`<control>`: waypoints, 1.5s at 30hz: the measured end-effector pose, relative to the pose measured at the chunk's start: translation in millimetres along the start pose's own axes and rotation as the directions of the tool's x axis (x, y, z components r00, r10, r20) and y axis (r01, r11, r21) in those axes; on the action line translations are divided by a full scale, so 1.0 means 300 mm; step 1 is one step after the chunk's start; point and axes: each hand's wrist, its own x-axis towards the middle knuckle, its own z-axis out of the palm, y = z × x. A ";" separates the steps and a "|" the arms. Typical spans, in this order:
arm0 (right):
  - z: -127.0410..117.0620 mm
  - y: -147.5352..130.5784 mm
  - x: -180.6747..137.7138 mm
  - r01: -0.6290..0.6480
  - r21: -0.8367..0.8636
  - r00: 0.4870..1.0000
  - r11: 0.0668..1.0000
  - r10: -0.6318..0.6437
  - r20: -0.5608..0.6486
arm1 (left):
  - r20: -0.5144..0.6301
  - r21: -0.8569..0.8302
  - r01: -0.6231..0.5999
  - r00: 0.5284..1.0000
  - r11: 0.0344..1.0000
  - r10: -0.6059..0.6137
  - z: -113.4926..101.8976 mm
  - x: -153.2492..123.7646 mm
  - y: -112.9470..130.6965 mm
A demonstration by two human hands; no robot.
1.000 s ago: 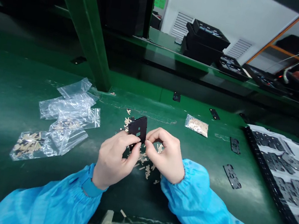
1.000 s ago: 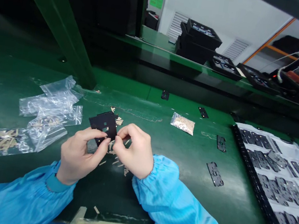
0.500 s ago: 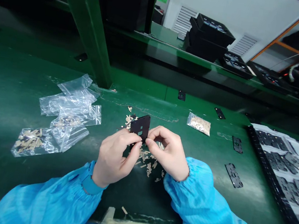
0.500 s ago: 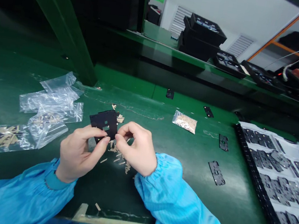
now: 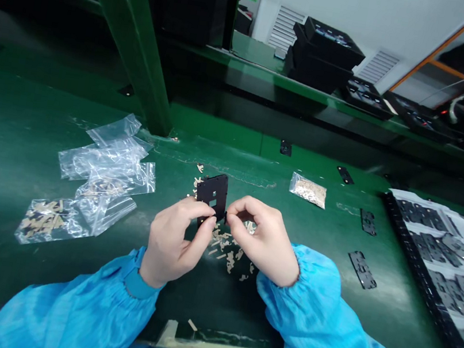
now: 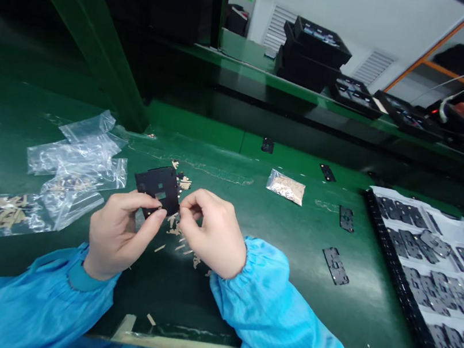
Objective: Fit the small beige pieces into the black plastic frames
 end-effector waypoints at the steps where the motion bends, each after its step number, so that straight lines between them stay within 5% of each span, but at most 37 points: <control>1: 0.002 0.000 -0.001 0.006 -0.013 1.000 1.000 -0.006 -0.008 | 0.003 -0.006 0.000 1.000 1.000 0.000 0.000 0.001 0.000; 17: 0.001 -0.016 -0.012 0.044 -0.082 0.997 0.996 -0.049 -0.066 | 0.001 -0.202 0.172 0.985 0.964 -0.175 -0.010 -0.006 -0.007; 23: -0.004 -0.035 -0.019 -0.017 0.118 0.999 0.993 0.013 0.031 | -0.082 -0.420 0.207 0.961 0.884 -0.264 -0.013 0.004 -0.002; 45: 0.008 -0.033 -0.028 -0.081 0.285 0.996 0.955 0.064 0.066 | -0.098 -0.489 0.232 0.943 0.841 -0.317 0.003 0.007 0.020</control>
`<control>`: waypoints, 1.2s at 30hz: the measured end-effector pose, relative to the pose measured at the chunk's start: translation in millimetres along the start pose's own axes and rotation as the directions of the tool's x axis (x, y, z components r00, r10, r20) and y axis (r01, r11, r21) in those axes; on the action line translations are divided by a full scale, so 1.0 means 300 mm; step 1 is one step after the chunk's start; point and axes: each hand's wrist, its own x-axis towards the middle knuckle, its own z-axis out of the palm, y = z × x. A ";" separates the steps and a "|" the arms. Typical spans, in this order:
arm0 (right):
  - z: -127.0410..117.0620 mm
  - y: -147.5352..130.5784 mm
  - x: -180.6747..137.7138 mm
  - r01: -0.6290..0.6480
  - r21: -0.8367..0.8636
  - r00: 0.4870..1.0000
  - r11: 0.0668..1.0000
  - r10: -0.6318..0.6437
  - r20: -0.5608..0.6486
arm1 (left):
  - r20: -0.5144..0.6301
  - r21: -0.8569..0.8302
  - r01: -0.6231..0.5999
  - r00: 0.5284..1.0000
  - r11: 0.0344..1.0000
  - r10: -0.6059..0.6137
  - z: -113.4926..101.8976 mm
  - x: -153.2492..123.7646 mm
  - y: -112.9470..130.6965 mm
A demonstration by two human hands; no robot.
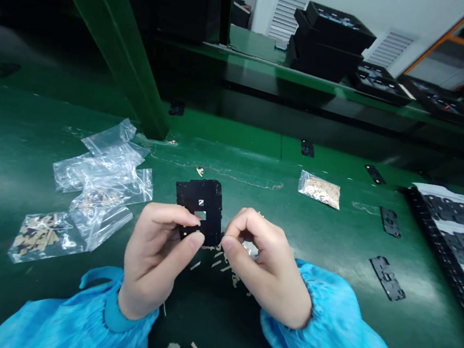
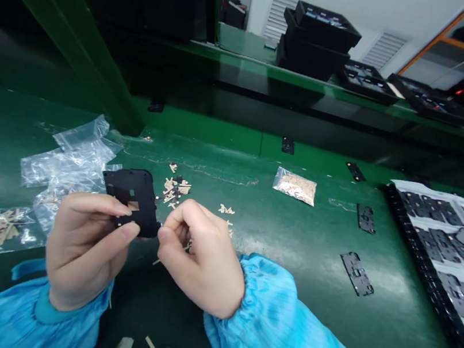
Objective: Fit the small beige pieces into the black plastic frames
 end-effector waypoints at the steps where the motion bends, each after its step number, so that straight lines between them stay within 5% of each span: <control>1: 0.001 0.000 0.000 -0.012 0.010 1.000 1.000 0.012 -0.003 | 0.000 -0.005 0.007 1.000 1.000 -0.007 0.001 -0.001 0.000; 9: 0.009 0.001 -0.001 -0.076 0.101 0.997 0.992 0.078 -0.015 | -0.009 -0.043 0.036 0.999 0.998 -0.036 -0.006 -0.009 -0.006; 13: 0.010 0.001 -0.003 -0.088 0.141 0.996 0.986 0.090 -0.014 | 0.069 -0.162 0.175 0.984 0.971 -0.166 -0.012 -0.013 -0.004; 18: 0.009 -0.003 -0.006 -0.102 0.180 0.994 0.978 0.105 -0.005 | 0.226 -0.343 0.430 0.901 0.835 -0.371 -0.014 -0.002 0.003; 28: 0.002 -0.002 0.009 -0.191 0.201 0.982 0.961 0.184 0.052 | 0.372 -0.426 0.534 0.839 0.730 -0.397 -0.012 0.030 0.001; 36: 0.006 0.031 0.013 -0.015 0.439 0.981 0.898 -0.071 0.178 | 0.478 -0.442 0.742 0.671 0.505 -0.567 -0.002 0.045 0.035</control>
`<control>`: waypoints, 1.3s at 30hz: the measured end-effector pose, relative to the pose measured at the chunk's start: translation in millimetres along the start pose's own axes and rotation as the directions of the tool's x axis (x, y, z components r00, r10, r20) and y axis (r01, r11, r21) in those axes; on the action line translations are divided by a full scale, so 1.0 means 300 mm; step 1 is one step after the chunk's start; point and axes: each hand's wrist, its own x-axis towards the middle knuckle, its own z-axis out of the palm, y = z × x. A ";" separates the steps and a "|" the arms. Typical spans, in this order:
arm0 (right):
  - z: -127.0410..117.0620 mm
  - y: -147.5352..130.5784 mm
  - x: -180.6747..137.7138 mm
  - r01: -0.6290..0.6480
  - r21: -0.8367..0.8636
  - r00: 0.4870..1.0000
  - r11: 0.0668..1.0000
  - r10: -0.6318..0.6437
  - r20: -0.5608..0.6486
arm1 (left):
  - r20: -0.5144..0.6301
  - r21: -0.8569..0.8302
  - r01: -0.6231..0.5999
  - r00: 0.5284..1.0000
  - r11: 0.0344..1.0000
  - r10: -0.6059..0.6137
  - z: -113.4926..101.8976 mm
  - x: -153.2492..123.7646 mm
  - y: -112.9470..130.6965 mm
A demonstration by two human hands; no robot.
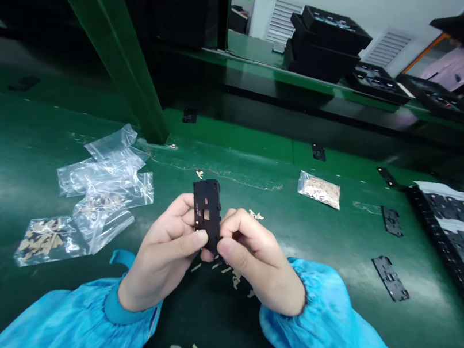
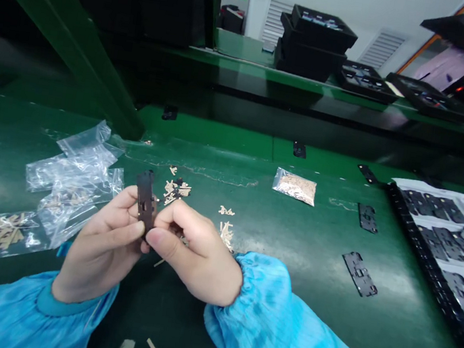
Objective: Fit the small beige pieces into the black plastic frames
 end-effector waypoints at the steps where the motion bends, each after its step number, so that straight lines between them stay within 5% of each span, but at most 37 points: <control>1: 0.000 0.006 0.001 0.013 0.037 1.000 0.999 -0.013 0.014 | 0.007 -0.033 0.037 0.999 0.999 -0.036 0.001 0.000 0.002; 7: 0.000 0.025 0.005 0.035 0.056 0.999 0.998 -0.036 0.024 | 0.034 -0.166 0.176 0.984 0.970 -0.173 0.003 0.002 -0.002; 15: -0.007 0.023 0.007 0.128 -0.354 0.990 0.927 -0.139 -0.006 | 0.041 -0.220 0.264 0.964 0.939 -0.261 0.008 0.003 -0.002; 20: -0.009 0.032 0.010 0.159 -0.464 0.985 0.871 -0.174 0.009 | 0.042 -0.227 0.277 0.960 0.934 -0.275 0.003 0.006 -0.005; 25: -0.007 0.056 0.012 0.280 -0.689 0.933 0.668 -0.359 0.031 | 0.032 -0.250 0.311 0.949 0.917 -0.313 0.004 0.003 -0.010; 32: -0.010 0.085 0.017 0.261 -0.899 0.865 0.352 -0.499 0.055 | -0.011 -0.281 0.303 0.948 0.911 -0.319 0.013 0.002 -0.014; 39: -0.016 0.078 0.015 0.286 -0.881 0.883 0.377 -0.460 0.090 | 0.022 -0.190 0.151 0.989 0.970 -0.149 0.006 0.004 -0.011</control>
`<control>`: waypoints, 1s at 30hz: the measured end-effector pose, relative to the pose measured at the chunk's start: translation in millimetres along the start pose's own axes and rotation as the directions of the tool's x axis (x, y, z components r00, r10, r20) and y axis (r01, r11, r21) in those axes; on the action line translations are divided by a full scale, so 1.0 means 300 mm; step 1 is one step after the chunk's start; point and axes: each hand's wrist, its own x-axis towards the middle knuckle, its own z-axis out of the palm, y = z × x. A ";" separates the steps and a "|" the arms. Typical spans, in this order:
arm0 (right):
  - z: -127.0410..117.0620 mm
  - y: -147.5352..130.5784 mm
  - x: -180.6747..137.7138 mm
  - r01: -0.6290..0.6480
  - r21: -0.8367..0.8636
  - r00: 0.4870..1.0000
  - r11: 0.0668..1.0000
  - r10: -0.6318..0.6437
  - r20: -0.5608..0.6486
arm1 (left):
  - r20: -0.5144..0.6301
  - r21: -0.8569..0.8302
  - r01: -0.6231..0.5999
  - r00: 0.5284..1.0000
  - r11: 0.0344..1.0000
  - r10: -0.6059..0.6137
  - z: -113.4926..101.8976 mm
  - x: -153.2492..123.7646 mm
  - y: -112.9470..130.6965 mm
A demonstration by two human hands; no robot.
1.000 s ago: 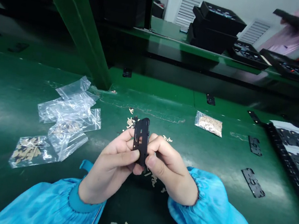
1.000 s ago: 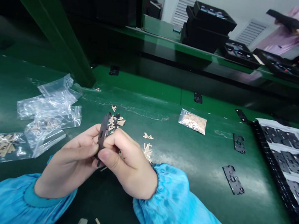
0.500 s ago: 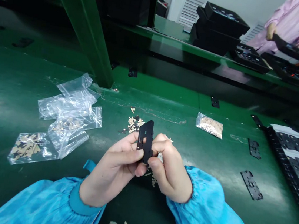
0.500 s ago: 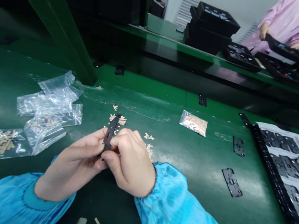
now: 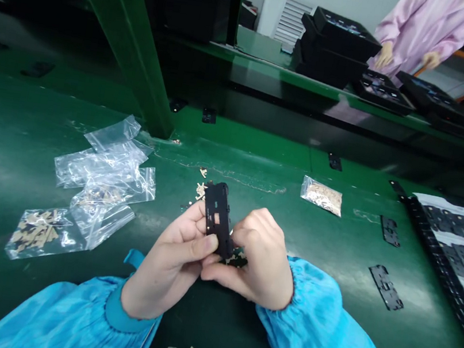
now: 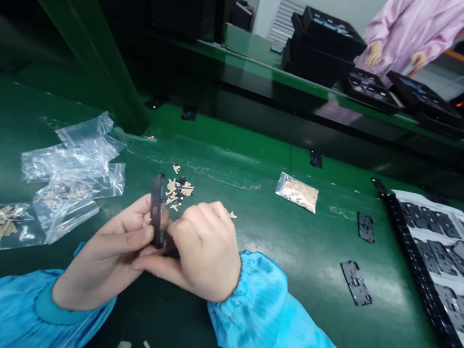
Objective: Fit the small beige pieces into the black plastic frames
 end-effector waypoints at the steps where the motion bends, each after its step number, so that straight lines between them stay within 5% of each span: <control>1: -0.005 -0.003 0.000 0.002 0.030 1.000 1.000 -0.002 0.003 | 0.006 0.014 -0.015 1.000 1.000 0.015 -0.002 -0.002 0.001; 13: -0.049 -0.017 0.025 -0.060 0.330 0.993 0.942 0.022 0.119 | 0.024 0.147 -0.192 0.981 0.970 0.190 -0.012 0.009 -0.012; 21: -0.073 -0.006 0.032 -0.027 0.465 0.950 0.885 -0.122 0.288 | 0.170 0.009 0.070 0.983 0.998 -0.070 -0.032 0.023 0.002; 30: -0.079 -0.013 0.031 -0.112 0.478 0.939 0.871 -0.064 0.338 | 0.202 -0.035 0.147 0.970 0.988 -0.137 -0.033 0.034 -0.001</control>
